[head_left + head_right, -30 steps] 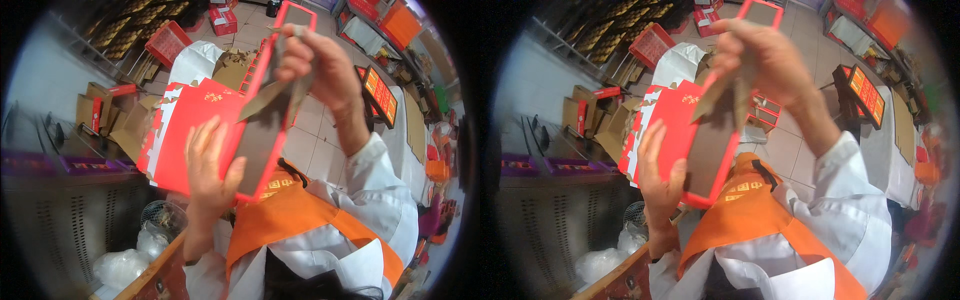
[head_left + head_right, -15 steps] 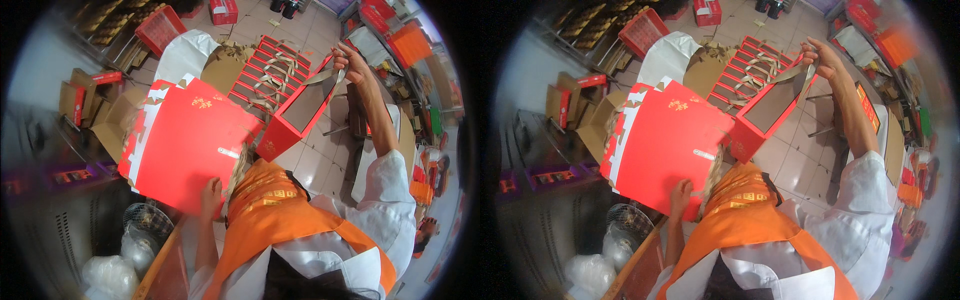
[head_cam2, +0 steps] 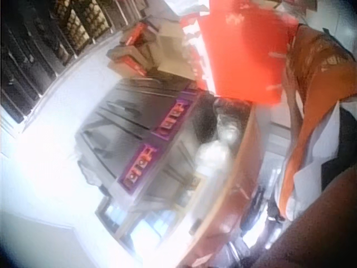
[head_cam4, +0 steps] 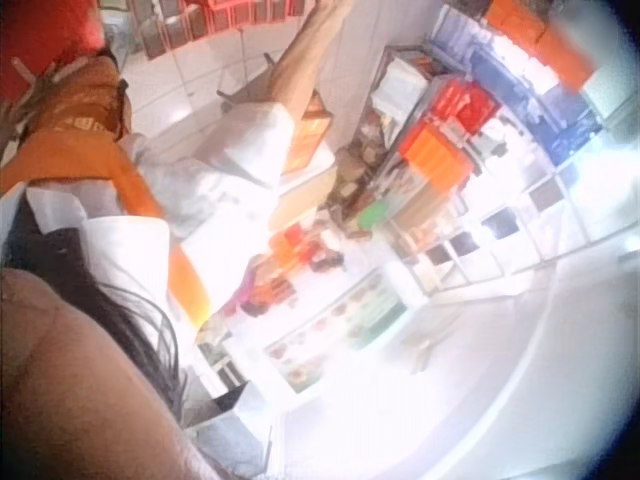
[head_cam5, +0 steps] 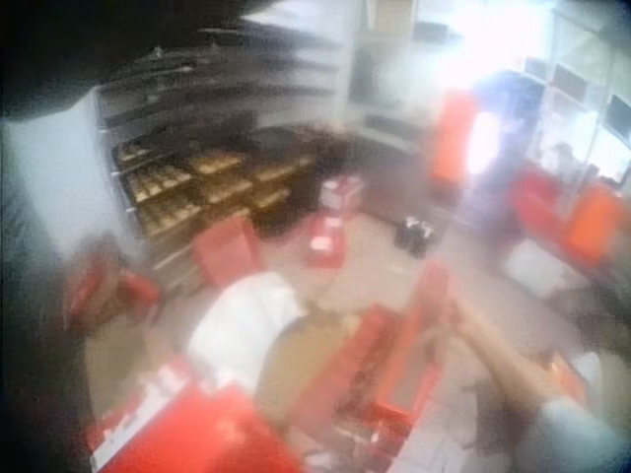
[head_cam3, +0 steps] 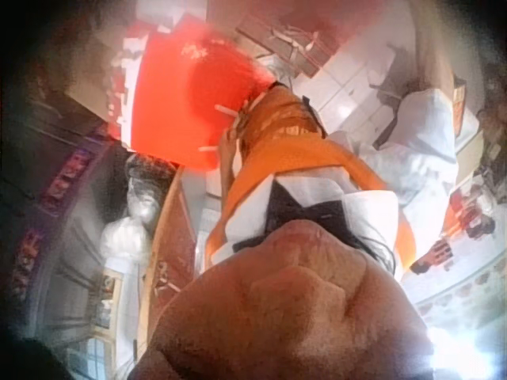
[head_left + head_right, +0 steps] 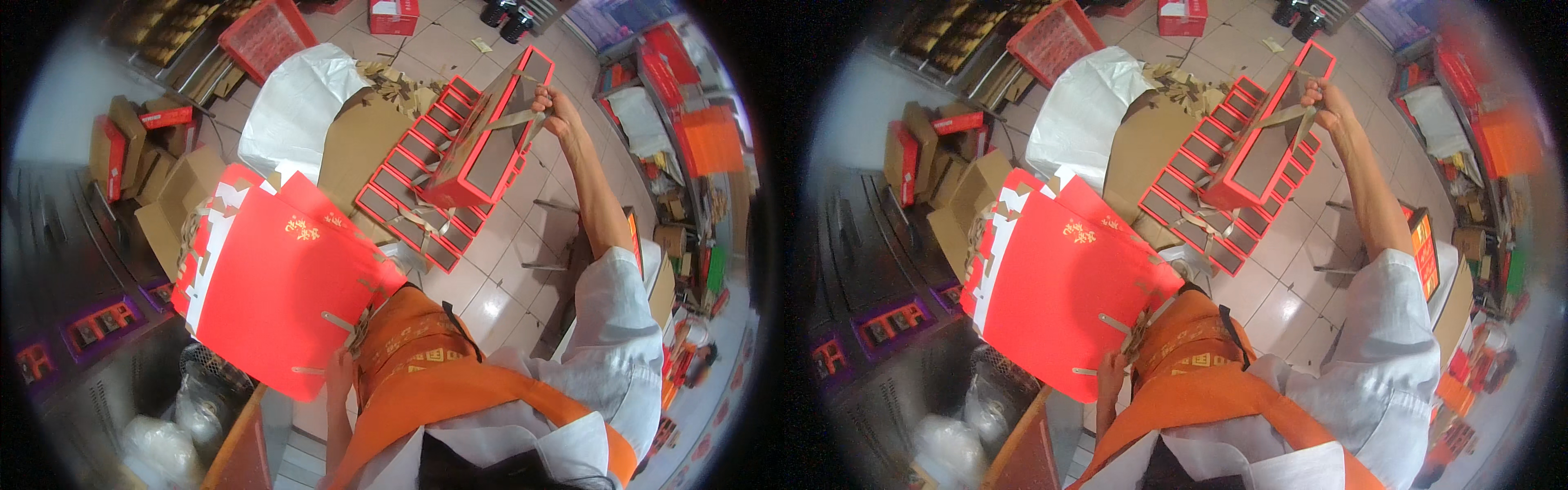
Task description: The person assembles red and white cardboard boxes by folding flaps and inserting them into a larger container. They repeatedly handle the boxes, aligning and securing the flaps, then place the assembled units into a red crate.
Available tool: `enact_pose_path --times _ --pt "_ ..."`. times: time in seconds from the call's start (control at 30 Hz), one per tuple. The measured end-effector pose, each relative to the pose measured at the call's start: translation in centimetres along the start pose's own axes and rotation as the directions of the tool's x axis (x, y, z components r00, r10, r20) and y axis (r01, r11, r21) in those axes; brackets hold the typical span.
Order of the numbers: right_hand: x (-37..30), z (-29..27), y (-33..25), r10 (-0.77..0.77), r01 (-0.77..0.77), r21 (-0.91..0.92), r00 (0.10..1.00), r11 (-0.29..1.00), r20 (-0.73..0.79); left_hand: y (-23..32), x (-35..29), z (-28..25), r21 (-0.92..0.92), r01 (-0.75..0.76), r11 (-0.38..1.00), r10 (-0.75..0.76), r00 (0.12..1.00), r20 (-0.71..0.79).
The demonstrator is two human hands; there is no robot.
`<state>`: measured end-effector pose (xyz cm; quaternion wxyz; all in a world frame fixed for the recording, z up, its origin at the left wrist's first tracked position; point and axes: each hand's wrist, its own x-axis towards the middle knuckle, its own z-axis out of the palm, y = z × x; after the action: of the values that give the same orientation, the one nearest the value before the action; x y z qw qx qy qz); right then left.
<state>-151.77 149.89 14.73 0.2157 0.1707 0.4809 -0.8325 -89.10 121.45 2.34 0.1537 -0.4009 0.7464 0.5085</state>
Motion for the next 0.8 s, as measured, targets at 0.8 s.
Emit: enact_pose_path --times 0.8 --pt "26.8 -2.5 2.9 0.067 -0.071 -0.406 0.997 0.911 -0.025 3.7 -2.1 4.8 -0.071 0.341 0.937 -0.347 0.933 -0.101"
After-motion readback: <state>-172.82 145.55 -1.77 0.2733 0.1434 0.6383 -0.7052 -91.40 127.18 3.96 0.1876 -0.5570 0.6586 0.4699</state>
